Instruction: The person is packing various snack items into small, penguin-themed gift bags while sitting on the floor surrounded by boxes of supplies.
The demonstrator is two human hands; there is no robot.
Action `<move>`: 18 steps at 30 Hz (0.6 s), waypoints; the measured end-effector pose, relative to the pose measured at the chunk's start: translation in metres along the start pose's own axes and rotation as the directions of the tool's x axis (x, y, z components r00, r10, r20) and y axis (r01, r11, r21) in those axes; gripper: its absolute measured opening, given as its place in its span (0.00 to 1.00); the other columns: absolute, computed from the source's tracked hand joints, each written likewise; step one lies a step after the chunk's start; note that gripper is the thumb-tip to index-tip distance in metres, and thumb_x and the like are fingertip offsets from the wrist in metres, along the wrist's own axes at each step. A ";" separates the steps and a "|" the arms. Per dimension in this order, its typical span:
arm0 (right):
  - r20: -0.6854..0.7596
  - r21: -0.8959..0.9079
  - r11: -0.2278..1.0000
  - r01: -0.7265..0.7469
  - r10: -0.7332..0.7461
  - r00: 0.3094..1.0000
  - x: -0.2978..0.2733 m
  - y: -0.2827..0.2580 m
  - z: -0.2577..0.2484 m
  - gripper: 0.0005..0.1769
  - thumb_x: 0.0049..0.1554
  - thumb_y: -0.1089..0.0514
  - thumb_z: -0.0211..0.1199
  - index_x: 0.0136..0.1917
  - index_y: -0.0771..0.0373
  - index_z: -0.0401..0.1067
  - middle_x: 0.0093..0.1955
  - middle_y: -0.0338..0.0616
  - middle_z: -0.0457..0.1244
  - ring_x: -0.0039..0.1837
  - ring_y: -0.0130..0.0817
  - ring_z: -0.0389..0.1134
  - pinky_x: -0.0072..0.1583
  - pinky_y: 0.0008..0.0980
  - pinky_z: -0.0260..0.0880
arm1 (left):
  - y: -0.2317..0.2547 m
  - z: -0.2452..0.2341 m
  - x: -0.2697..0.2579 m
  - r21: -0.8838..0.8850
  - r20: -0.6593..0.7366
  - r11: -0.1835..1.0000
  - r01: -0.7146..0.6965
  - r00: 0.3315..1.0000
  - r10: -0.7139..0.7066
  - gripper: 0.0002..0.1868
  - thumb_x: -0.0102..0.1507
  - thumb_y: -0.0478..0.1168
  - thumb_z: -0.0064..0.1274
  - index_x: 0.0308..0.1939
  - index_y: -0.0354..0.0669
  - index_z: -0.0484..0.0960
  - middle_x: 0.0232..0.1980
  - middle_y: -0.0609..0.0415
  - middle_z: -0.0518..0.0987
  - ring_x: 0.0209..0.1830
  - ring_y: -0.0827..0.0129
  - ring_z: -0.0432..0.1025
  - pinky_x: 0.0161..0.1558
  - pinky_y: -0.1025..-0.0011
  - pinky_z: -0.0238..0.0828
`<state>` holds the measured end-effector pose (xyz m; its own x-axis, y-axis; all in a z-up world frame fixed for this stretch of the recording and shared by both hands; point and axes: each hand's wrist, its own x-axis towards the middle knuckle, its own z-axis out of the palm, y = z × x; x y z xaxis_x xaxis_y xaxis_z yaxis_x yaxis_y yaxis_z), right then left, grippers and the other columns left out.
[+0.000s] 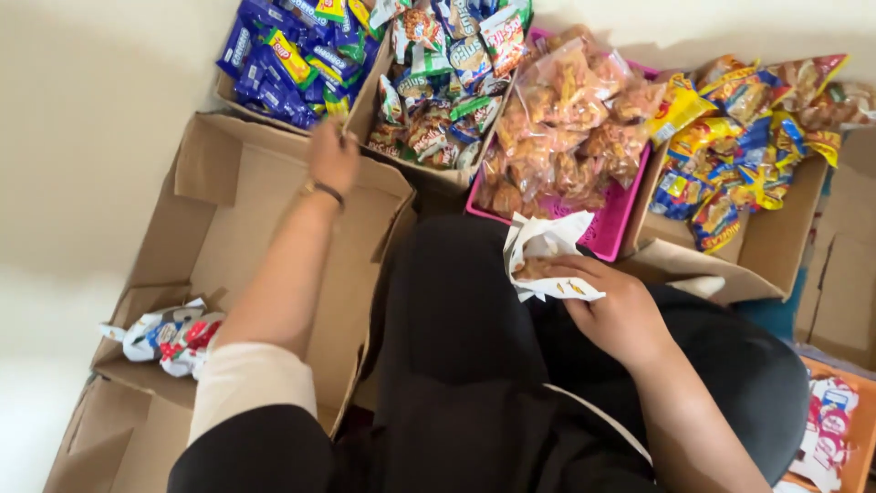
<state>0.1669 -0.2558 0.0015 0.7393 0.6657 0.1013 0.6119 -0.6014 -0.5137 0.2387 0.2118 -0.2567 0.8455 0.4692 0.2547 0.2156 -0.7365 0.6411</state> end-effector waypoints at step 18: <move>0.244 0.158 0.984 0.078 -0.116 0.963 0.045 0.022 0.023 0.27 0.54 0.50 0.68 0.66 0.58 0.71 0.67 0.47 0.66 0.64 0.48 0.70 0.59 0.40 0.69 | -0.011 -0.024 0.067 0.554 0.320 0.816 0.164 0.863 -0.390 0.19 0.63 0.48 0.45 0.56 0.68 0.82 0.43 0.49 0.85 0.44 0.46 0.76 0.49 0.59 0.54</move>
<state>0.2073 -0.2290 -0.0247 0.5724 0.8184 -0.0514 0.6158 -0.4704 -0.6321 0.2816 0.2631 -0.2290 0.8022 0.5367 -0.2616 0.5850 -0.7943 0.1641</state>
